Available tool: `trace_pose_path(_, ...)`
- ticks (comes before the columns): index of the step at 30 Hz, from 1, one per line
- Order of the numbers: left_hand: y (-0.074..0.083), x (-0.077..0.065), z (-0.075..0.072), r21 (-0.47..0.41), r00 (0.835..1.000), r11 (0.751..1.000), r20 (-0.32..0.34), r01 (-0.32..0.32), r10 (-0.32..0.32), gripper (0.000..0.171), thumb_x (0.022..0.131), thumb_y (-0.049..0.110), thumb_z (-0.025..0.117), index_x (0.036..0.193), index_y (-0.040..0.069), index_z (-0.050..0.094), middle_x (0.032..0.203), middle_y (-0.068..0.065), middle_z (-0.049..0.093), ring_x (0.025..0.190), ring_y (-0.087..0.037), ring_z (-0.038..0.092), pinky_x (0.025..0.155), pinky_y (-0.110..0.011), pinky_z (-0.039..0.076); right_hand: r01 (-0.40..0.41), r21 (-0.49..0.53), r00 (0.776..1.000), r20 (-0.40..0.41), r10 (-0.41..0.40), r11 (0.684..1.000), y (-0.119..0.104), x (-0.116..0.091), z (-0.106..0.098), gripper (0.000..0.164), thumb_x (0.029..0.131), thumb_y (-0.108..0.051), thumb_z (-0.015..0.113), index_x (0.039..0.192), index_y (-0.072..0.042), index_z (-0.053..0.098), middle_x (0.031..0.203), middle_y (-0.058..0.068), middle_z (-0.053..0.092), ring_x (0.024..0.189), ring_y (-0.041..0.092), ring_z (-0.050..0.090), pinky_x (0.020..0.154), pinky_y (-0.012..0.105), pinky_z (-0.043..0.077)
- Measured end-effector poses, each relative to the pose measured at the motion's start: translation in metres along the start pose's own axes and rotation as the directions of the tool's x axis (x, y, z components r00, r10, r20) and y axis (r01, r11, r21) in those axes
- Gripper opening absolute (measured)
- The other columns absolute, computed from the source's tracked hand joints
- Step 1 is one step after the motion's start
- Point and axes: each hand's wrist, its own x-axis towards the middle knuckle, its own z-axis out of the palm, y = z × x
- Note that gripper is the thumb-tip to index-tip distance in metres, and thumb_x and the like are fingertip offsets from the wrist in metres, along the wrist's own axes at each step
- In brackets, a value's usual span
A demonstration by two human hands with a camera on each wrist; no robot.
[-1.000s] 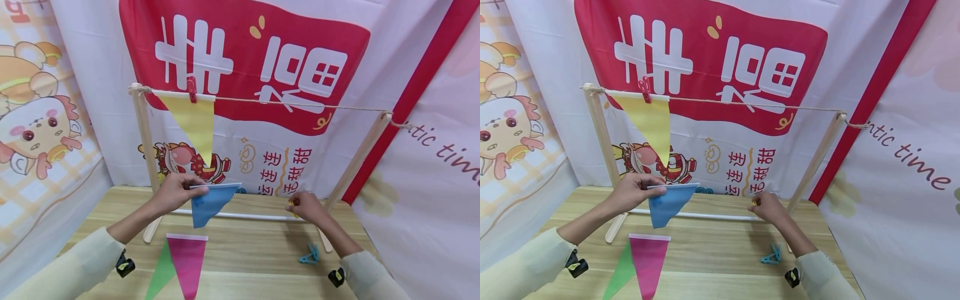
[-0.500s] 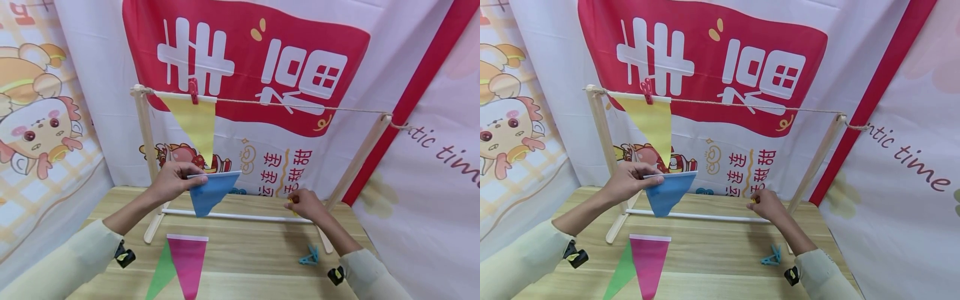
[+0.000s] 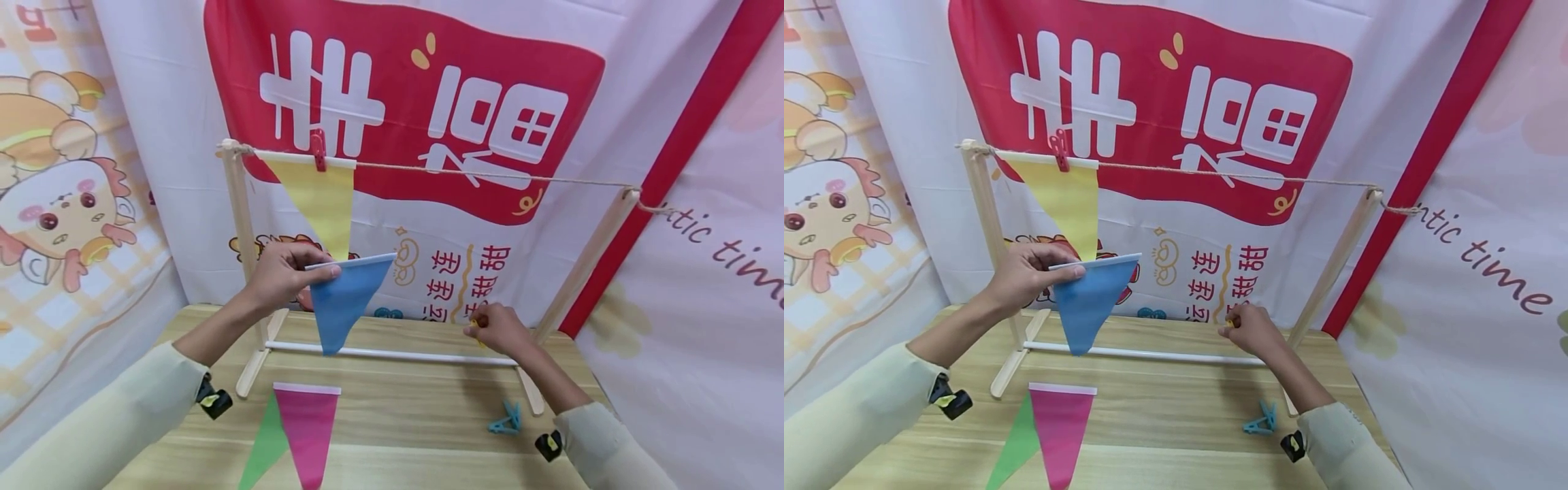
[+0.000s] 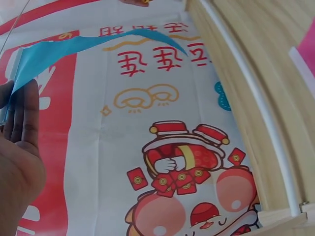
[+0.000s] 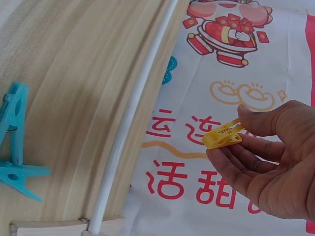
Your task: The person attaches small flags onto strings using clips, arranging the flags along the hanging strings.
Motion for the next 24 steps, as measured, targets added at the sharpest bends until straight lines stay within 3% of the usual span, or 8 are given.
trace_pose_path(10,0.017,0.013,0.000,0.041,0.989,0.989,0.037,0.141,-0.142,0.036,0.100,0.033,0.089,0.122,0.005,0.085,0.115,-0.017,0.084,0.096,-0.029,0.081,0.088,-0.035,0.070,-0.010,0.022,1.000,0.024,0.009,1.000,-0.008,0.001,-0.004,0.033,0.101,-0.021,0.085,0.120,0.005,0.080,0.099,0.012,0.078,0.084,0.020,0.065,0.074,0.035,0.055)
trace_pose_path(18,0.026,0.025,0.002,0.041,0.977,0.978,0.051,0.205,-0.207,0.040,0.104,0.032,0.085,0.134,0.005,0.080,0.125,-0.020,0.081,0.098,-0.033,0.074,0.079,-0.026,0.065,0.008,0.045,1.000,0.025,-0.009,0.999,-0.015,0.000,-0.010,0.031,0.102,-0.019,0.084,0.122,0.005,0.080,0.102,0.013,0.081,0.085,0.020,0.068,0.074,0.034,0.058)
trace_pose_path(21,0.025,0.029,0.004,0.037,0.977,0.978,0.055,0.205,-0.206,0.039,0.104,0.030,0.084,0.135,0.006,0.079,0.128,-0.020,0.080,0.104,-0.034,0.077,0.090,-0.038,0.070,0.010,0.041,1.000,0.010,-0.010,0.999,-0.019,0.001,-0.014,0.032,0.103,-0.020,0.084,0.123,0.005,0.080,0.104,0.014,0.081,0.086,0.020,0.069,0.075,0.034,0.059)
trace_pose_path(24,0.026,0.032,0.006,0.022,0.978,0.980,0.061,0.196,-0.197,0.039,0.105,0.028,0.084,0.137,0.006,0.079,0.134,-0.020,0.079,0.116,-0.038,0.078,0.104,-0.055,0.068,0.020,0.039,1.000,-0.007,-0.020,0.999,-0.025,0.002,-0.019,0.032,0.103,-0.020,0.084,0.123,0.004,0.081,0.105,0.014,0.082,0.088,0.021,0.069,0.076,0.034,0.060)
